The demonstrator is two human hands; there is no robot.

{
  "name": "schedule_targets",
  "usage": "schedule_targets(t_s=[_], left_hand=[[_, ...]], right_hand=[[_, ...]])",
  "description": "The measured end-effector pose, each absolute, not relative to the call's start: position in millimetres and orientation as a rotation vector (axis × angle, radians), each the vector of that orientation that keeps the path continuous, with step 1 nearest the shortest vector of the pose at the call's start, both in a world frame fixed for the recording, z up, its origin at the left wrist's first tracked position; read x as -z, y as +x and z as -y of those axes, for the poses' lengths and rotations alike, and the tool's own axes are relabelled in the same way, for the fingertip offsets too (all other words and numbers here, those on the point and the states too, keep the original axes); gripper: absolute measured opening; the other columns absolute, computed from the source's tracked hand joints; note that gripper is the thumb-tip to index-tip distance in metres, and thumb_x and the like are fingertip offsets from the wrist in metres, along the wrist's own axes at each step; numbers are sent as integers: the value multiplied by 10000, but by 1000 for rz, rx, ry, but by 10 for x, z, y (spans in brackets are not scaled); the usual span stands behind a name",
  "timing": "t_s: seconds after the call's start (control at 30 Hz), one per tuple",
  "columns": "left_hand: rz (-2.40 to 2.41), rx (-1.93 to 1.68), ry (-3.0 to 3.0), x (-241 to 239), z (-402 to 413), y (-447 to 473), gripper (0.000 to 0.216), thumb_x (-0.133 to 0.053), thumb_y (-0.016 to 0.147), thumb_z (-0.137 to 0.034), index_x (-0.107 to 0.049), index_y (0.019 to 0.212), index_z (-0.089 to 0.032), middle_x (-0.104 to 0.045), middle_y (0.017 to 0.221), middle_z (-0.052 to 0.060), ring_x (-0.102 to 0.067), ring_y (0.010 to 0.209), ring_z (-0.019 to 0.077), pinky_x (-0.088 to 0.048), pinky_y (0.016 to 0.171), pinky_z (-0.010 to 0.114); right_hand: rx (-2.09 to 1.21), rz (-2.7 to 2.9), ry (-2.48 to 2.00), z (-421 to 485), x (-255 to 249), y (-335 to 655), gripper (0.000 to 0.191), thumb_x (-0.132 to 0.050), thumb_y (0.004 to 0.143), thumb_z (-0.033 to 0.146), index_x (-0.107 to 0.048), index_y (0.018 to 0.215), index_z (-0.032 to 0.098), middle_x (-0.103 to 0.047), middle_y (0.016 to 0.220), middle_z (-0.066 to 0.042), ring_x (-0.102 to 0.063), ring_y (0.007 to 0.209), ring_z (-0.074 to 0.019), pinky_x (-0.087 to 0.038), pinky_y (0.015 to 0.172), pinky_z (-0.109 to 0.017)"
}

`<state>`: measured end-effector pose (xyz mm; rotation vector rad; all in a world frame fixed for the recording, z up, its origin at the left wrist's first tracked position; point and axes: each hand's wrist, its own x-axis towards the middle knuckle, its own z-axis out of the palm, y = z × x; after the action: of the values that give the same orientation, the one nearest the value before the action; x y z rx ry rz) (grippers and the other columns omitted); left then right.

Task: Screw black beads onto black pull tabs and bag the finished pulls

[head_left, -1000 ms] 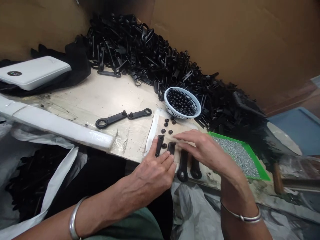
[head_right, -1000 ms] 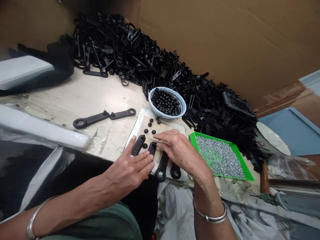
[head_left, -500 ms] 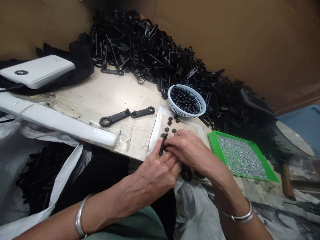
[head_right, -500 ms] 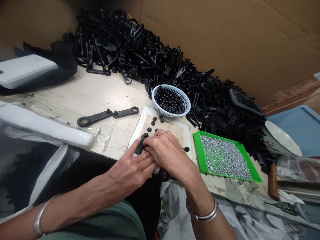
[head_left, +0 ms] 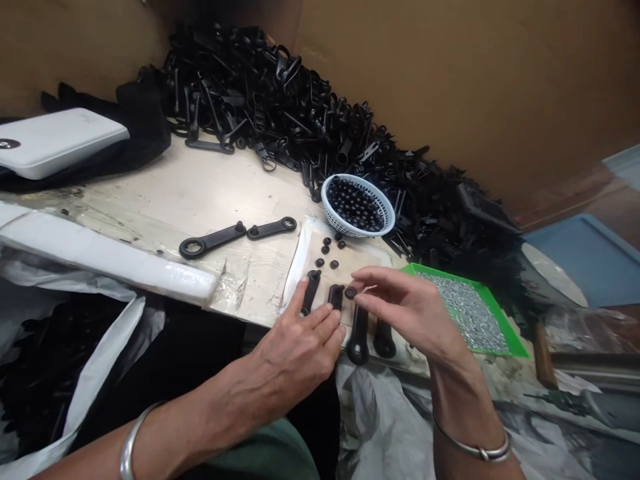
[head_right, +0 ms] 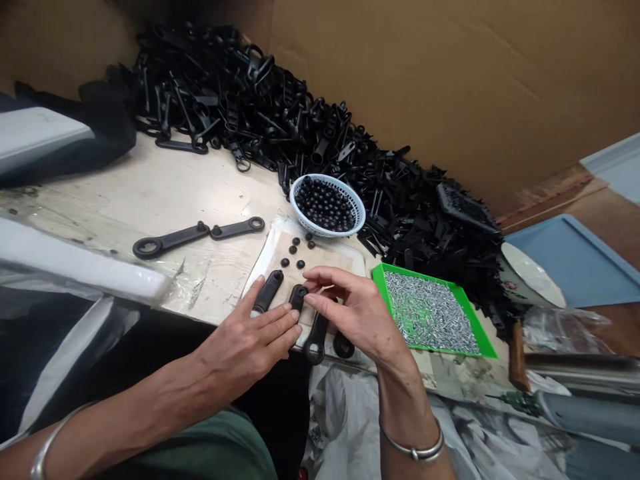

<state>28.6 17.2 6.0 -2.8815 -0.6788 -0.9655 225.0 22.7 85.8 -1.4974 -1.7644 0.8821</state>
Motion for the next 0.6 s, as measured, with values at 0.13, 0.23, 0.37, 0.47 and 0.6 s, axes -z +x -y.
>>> schedule_targets(t_s=[0.13, 0.23, 0.37, 0.47, 0.6], left_hand=[[678, 972, -2878, -58, -172, 291, 210, -500, 908, -98, -587, 1098, -112, -666, 1129, 90, -590, 1118, 208, 9, 1181, 594], [680, 970, -2879, -68, -170, 290, 209, -500, 908, -99, -589, 1096, -111, -666, 1129, 91, -594, 1112, 209, 7, 1180, 596], [687, 921, -2906, -88, -172, 286, 220, -482, 917, -93, -585, 1110, -108, -659, 1142, 95, -587, 1123, 209, 14, 1175, 609], [681, 921, -2903, -85, -173, 287, 220, -476, 920, -98, -580, 1113, -109, -660, 1133, 98, -590, 1114, 210, -5, 1174, 621], [682, 902, -2913, -64, -174, 287, 207, -470, 928, -114, -578, 1104, -118, -661, 1113, 99, -593, 1104, 215, -29, 1170, 638]], right_hand=[[-1005, 1577, -1435, -180, -794, 2284, 247, -770, 765, 214, -705, 1003, 234, -731, 962, -14, -699, 893, -145, -573, 829, -213], [-1085, 1507, -1398, -162, -783, 2298, 246, -785, 745, 215, -709, 979, 233, -728, 962, -20, -707, 887, -169, -590, 814, -239], [-885, 1650, -1425, -161, -816, 2307, 152, -748, 764, 189, -715, 909, 218, -704, 938, -25, -694, 819, -162, -597, 727, -251], [-666, 1872, -1473, -188, -831, 2302, 109, -679, 814, 175, -712, 912, 210, -684, 977, -46, -663, 890, -183, -575, 734, -285], [-472, 2083, -1541, -234, -799, 2265, 147, -616, 864, 142, -695, 971, 206, -681, 1026, -43, -648, 935, -181, -538, 802, -308]])
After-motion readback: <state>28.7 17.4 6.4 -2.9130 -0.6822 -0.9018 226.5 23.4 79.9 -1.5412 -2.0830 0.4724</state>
